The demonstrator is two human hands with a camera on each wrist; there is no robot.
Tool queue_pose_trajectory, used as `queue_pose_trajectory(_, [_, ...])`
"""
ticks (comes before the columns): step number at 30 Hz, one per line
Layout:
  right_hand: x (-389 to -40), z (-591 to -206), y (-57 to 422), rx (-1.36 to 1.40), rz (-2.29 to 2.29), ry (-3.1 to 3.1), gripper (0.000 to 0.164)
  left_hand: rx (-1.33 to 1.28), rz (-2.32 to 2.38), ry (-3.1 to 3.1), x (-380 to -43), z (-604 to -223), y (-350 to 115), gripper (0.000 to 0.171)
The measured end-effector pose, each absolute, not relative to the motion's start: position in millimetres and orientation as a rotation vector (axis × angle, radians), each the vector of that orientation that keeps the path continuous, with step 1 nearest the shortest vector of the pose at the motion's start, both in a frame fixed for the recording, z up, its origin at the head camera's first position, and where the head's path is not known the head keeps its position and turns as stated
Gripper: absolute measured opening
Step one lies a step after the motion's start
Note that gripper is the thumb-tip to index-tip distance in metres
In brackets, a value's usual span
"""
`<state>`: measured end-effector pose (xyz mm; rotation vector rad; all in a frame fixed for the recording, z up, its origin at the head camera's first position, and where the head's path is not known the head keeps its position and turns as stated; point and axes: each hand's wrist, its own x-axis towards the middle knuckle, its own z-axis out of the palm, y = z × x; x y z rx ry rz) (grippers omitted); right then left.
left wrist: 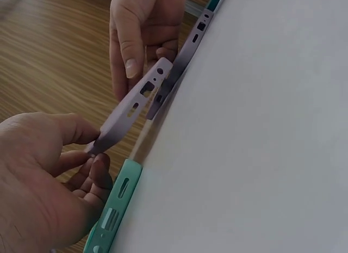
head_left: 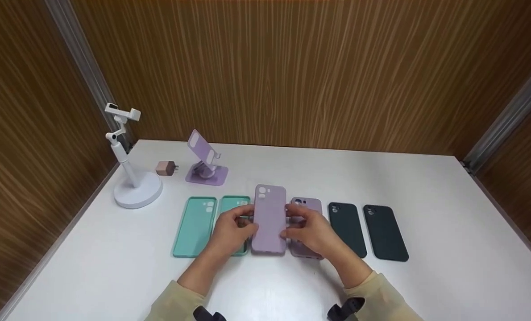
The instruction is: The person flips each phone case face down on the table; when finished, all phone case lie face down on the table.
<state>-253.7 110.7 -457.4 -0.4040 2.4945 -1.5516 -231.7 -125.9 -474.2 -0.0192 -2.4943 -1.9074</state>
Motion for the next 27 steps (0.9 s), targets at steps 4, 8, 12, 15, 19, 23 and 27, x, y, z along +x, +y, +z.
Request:
queue_pose_trajectory(4, [-253.3,-457.0,110.7,-0.42,-1.509,2.54,0.068,-0.026,-1.915,-2.501,-232.1,-475.1,-125.4,0.048])
queue_pose_trajectory(8, [-253.1,-457.3,109.8,-0.429,-1.478,2.565,0.068,-0.048,-1.899,-2.52,-230.9,-477.0,-126.1,0.05])
queue_pose_trajectory(12, [-252.7,-458.2,109.2,-0.428,-1.448,2.588,0.067,-0.076,-1.855,-2.539,-230.1,-478.7,-126.4,0.05])
queue_pose_trajectory(15, [-252.4,-459.0,109.3,-0.422,-1.416,2.603,0.067,-0.119,-1.829,-2.538,-229.8,-480.0,-127.0,0.053])
queue_pose_trajectory(19, [-252.2,-459.3,109.8,-0.423,-1.37,2.616,0.069,-0.162,-1.809,-2.538,-229.4,-480.7,-127.5,0.056])
queue_pose_trajectory(23, [-252.6,-459.7,110.5,-0.427,-1.357,2.619,0.07,-0.164,-1.786,-2.562,-229.8,-481.0,-126.6,0.057])
queue_pose_trajectory(27, [-252.6,-461.9,110.3,-0.438,-1.338,2.625,0.07,-0.155,-1.775,-2.577,-228.8,-481.0,-126.7,0.058])
